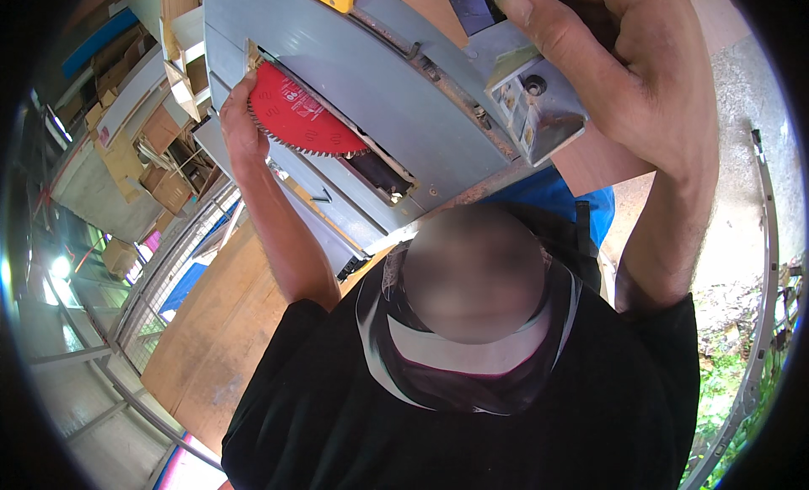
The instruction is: The person removes a riving knife from a table saw and then handles an angle grinder at a workbench.
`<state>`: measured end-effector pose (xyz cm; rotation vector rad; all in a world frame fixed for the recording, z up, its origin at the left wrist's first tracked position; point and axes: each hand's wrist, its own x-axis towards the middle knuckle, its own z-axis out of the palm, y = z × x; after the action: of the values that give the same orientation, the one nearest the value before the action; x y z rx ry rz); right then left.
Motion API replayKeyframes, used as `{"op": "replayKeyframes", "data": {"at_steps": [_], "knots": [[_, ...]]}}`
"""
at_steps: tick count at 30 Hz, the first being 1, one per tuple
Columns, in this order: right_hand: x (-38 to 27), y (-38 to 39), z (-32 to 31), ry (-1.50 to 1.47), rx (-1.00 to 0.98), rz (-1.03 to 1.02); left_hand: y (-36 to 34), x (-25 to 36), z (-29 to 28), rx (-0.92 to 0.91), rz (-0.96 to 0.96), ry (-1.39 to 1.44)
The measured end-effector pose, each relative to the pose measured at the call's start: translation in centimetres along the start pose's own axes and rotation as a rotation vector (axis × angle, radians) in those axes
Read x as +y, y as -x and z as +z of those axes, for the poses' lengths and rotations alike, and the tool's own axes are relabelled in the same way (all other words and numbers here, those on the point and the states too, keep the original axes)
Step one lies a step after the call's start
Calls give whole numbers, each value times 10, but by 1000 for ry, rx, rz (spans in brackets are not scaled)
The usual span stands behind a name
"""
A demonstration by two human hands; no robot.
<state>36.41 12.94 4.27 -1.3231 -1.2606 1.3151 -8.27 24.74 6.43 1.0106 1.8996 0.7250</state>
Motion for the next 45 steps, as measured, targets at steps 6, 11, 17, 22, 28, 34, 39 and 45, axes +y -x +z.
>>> {"op": "replayKeyframes", "data": {"at_steps": [6,11,17,22,28,34,39,45], "knots": [[1,0,0,4,-1,-1,-1,-1,-2,-20,9,-36],[2,0,0,7,-2,-3,0,1,0,-8,12,-64],[3,0,0,8,-2,-4,1,3,2,-25,1,-25],[3,1,2,11,-1,-10,-5,-1,-3,-75,39,-59],[4,0,2,13,-5,-14,-12,1,-2,-52,-22,1],[4,0,1,18,-7,-16,-16,3,0,-38,-54,-11],[4,0,0,20,-5,-18,-14,5,3,-31,-69,-16],[5,0,1,20,-8,-20,-19,1,-2,-35,-53,-43]]}}
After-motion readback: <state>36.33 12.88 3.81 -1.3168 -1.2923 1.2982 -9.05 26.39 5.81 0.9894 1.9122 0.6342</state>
